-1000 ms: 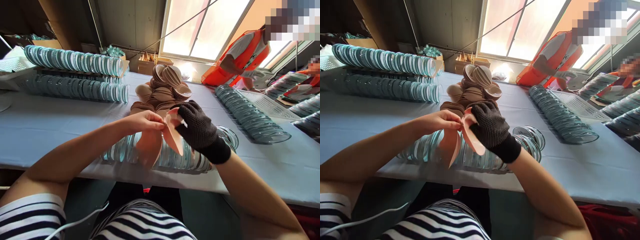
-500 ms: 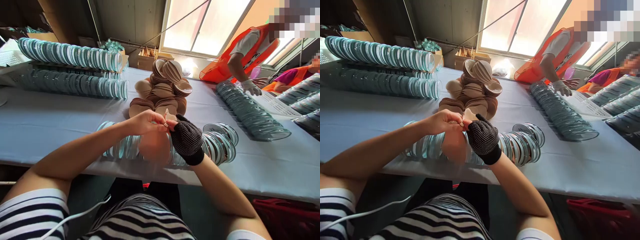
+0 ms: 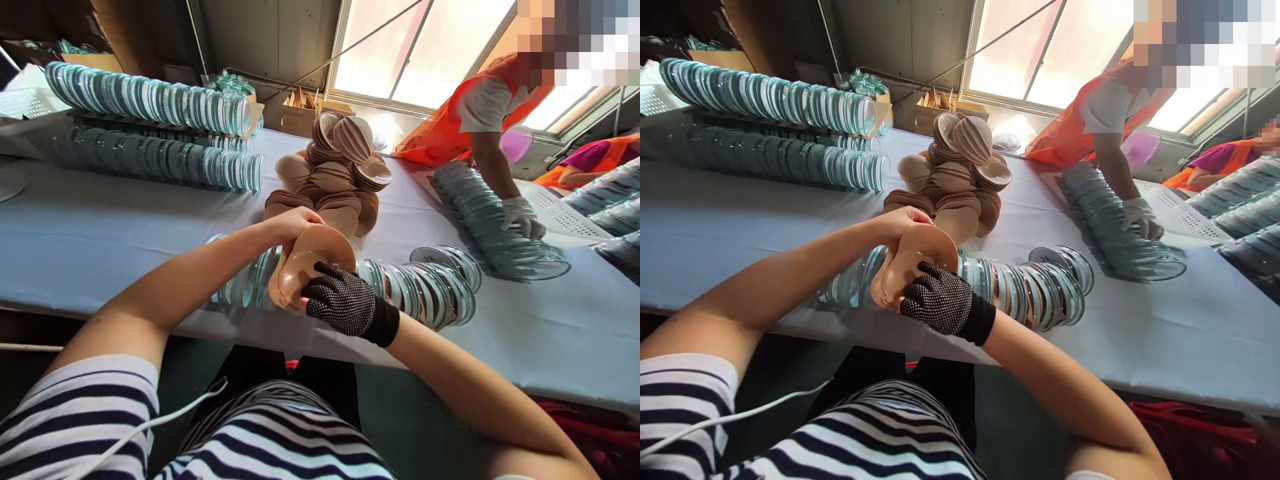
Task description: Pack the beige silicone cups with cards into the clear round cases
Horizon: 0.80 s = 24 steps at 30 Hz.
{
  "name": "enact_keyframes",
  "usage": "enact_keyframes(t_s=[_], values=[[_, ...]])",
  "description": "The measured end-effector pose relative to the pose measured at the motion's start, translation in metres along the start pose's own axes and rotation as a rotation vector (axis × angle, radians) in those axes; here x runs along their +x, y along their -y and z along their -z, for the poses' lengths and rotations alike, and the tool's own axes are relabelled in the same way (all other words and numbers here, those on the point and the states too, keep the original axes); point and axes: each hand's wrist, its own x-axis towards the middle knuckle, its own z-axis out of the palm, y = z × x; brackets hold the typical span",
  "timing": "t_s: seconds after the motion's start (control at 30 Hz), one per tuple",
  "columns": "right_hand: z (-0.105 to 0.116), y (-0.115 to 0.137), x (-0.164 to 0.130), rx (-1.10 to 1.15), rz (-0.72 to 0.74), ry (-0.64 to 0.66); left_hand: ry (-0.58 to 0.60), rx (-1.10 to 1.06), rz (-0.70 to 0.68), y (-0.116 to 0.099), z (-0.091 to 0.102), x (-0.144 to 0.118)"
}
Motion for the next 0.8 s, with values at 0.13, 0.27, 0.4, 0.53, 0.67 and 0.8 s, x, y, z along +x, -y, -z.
enact_keyframes(t_s=[0.13, 0.27, 0.4, 0.53, 0.67, 0.8], values=[[-0.022, 0.000, -0.015, -0.084, 0.025, 0.042, -0.041, -0.112, 0.079, 0.004, -0.001, 0.001], [0.000, -0.014, -0.012, -0.161, -0.011, 0.094, -0.077, -0.379, 0.086, 0.006, -0.003, -0.021], [0.026, -0.031, -0.002, -0.235, -0.138, 0.056, -0.136, -0.730, 0.128, 0.000, -0.012, -0.053], [0.039, -0.038, 0.019, -0.188, -0.279, 0.001, -0.124, -0.894, 0.033, -0.013, -0.020, -0.061], [0.062, -0.062, 0.036, 0.037, -0.273, -0.130, -0.104, -0.980, 0.103, -0.009, -0.017, -0.055], [0.050, -0.124, 0.013, -0.092, -0.783, 0.030, -0.117, -0.970, 0.080, 0.006, -0.008, -0.055]])
